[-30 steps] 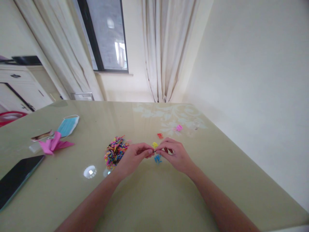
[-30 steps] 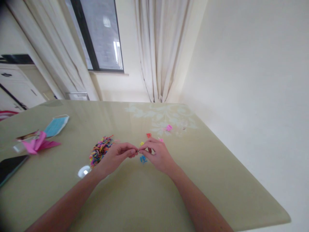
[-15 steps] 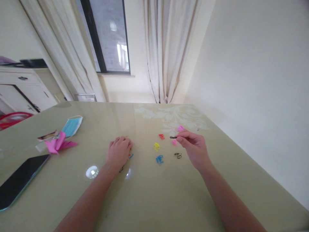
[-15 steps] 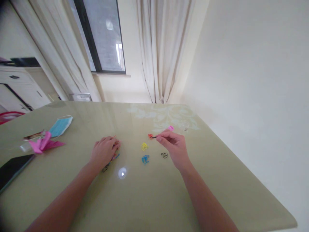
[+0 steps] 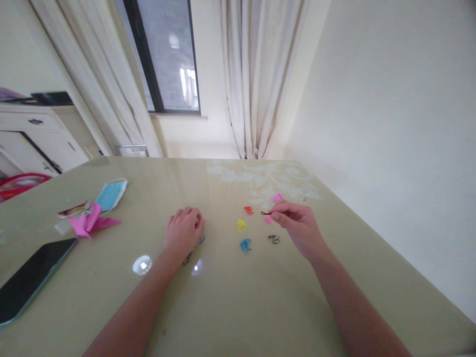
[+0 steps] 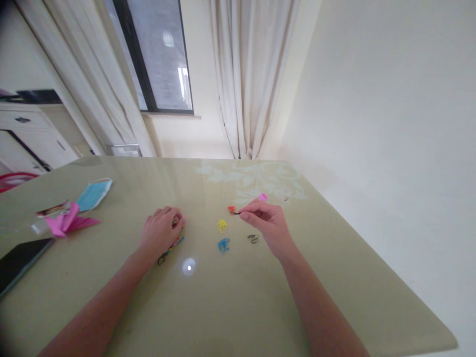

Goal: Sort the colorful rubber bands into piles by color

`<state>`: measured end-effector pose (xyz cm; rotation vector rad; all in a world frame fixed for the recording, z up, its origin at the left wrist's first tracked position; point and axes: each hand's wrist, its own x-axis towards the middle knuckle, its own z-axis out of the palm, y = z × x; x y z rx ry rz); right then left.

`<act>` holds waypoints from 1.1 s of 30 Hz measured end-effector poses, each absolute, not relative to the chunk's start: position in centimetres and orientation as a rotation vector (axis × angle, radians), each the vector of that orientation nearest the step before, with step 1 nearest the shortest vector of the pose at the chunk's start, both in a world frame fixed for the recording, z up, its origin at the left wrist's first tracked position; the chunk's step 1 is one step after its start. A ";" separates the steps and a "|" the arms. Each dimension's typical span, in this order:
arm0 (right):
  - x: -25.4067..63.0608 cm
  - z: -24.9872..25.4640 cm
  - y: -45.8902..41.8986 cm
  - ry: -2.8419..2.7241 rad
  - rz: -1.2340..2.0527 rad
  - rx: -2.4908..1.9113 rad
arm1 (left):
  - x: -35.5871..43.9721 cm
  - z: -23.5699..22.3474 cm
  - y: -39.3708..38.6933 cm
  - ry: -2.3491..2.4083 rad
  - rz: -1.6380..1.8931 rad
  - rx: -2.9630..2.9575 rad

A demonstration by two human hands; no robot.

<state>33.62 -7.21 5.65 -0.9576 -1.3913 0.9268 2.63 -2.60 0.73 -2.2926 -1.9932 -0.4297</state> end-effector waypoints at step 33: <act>30.0 3.0 -6.8 -1.906 0.761 -1.174 | 7.2 1.5 -5.3 -1.699 -1.420 -3.193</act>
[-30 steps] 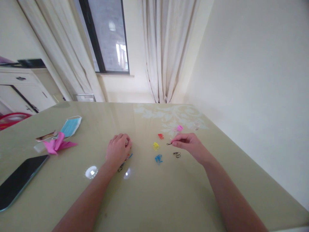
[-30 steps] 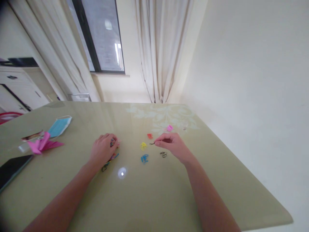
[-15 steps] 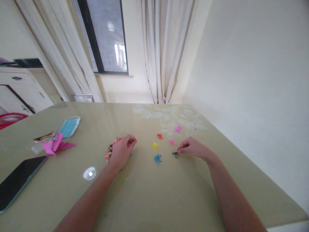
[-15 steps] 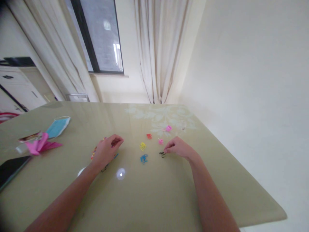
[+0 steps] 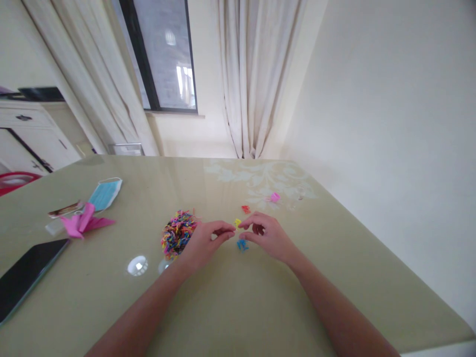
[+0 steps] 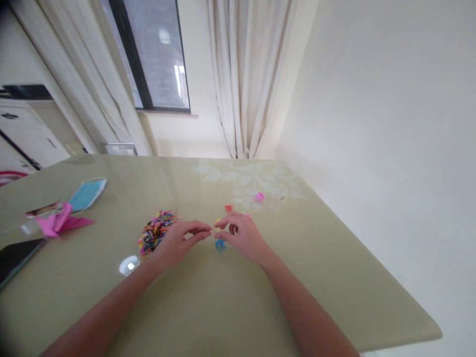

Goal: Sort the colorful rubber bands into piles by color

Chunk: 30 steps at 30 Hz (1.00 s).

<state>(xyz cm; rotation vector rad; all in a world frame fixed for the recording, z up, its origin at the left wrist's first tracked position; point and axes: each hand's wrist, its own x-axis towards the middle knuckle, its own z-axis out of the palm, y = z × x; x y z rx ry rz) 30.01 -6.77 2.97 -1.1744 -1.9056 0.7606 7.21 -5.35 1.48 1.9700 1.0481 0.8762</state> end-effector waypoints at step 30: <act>32.4 5.9 -7.6 -1.358 0.772 -0.978 | 2.7 0.8 -3.1 2.026 0.264 2.475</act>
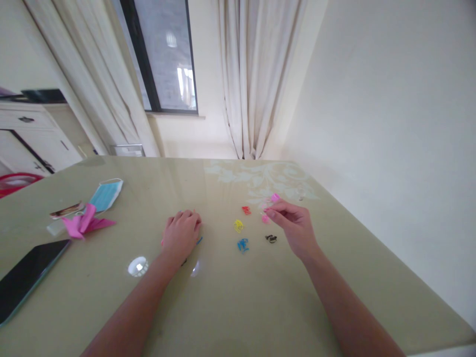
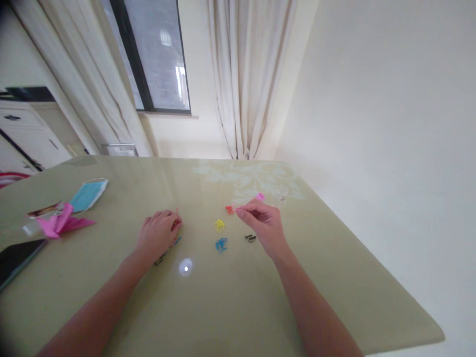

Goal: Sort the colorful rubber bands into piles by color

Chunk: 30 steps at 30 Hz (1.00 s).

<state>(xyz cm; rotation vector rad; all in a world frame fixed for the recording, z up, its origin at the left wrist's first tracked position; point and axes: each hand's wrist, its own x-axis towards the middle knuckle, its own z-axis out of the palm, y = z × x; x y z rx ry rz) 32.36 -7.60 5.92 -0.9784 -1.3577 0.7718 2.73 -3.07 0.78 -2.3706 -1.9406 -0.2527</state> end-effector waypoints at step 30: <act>35.8 2.0 -4.4 -1.972 -0.057 -1.902 | 2.4 1.3 -2.3 -2.158 -0.869 -2.402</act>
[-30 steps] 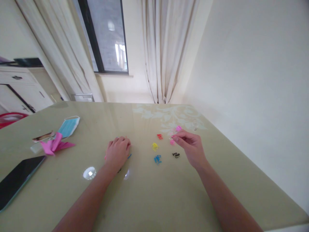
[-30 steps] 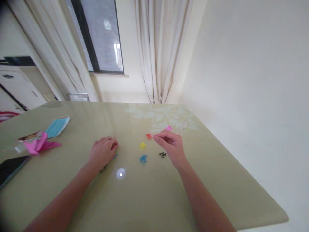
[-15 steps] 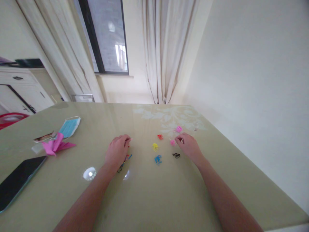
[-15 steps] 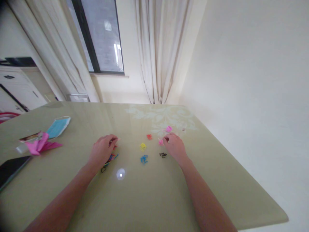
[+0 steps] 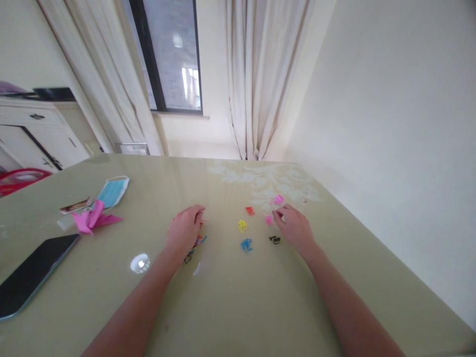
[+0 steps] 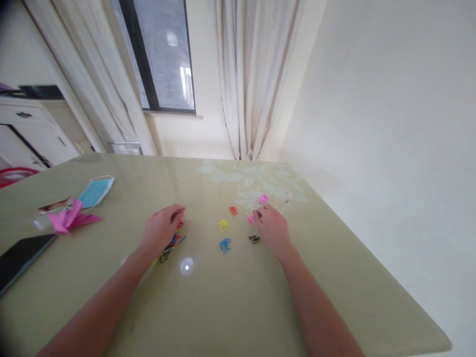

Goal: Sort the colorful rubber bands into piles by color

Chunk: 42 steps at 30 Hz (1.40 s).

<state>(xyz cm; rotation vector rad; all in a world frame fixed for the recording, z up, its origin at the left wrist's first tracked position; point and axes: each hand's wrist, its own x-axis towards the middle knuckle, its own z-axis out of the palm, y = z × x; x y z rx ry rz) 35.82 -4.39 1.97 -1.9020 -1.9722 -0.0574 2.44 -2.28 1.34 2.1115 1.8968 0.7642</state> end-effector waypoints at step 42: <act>31.2 5.8 -8.7 -1.533 0.425 -0.869 | 3.0 0.5 -2.9 2.004 0.277 2.454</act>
